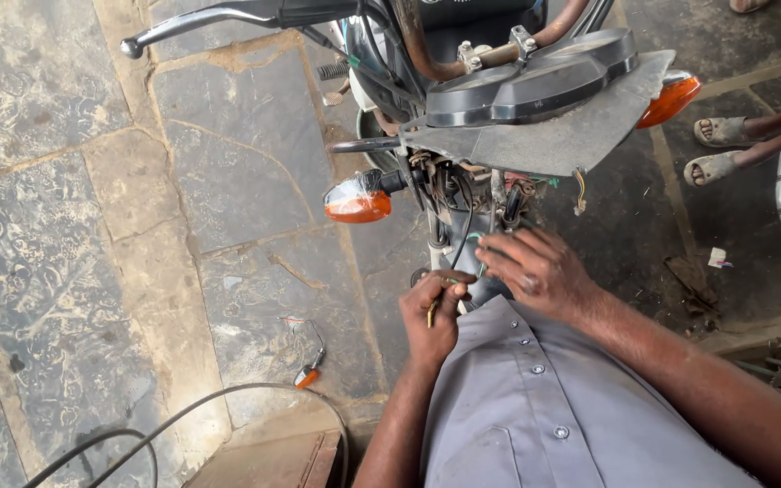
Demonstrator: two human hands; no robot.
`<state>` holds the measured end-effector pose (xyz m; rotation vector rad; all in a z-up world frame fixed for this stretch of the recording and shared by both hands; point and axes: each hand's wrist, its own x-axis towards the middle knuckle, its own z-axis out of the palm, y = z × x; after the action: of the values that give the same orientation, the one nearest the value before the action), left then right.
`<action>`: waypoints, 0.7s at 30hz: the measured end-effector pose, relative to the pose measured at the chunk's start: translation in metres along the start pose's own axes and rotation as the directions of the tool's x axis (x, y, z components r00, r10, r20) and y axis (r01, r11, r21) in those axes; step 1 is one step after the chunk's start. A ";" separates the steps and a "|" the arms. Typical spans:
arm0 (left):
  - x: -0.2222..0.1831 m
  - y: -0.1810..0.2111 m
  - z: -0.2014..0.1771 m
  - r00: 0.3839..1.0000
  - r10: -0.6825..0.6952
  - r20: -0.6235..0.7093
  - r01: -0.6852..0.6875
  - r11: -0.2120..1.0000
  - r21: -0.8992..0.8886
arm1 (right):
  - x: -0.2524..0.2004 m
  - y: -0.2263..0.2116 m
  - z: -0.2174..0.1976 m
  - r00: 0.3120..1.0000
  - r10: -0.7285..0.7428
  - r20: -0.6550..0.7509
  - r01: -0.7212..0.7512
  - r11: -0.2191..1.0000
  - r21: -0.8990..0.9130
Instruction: Replacing and wiring a motorcycle turn signal indicator.
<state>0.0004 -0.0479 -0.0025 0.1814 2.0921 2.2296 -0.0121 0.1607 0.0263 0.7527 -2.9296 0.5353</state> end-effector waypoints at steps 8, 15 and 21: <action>-0.009 -0.007 -0.010 0.960 -0.161 -0.228 0.098 0.960 -0.264 | 0.002 0.017 -0.004 0.978 0.007 -0.210 0.006 0.998 0.064; 0.009 0.016 -0.017 0.894 -0.128 -0.430 0.013 0.965 -0.261 | 0.009 0.081 0.003 0.899 0.324 -0.294 -0.373 0.919 -0.128; 0.014 0.040 -0.022 0.884 -0.022 -0.467 -0.147 0.935 -0.323 | 0.006 0.087 0.018 0.889 0.327 -0.321 -0.384 0.914 -0.134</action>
<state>-0.0158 -0.0706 0.0361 -0.3516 1.8283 2.8686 -0.0588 0.2233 -0.0167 0.0926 -2.7864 0.3370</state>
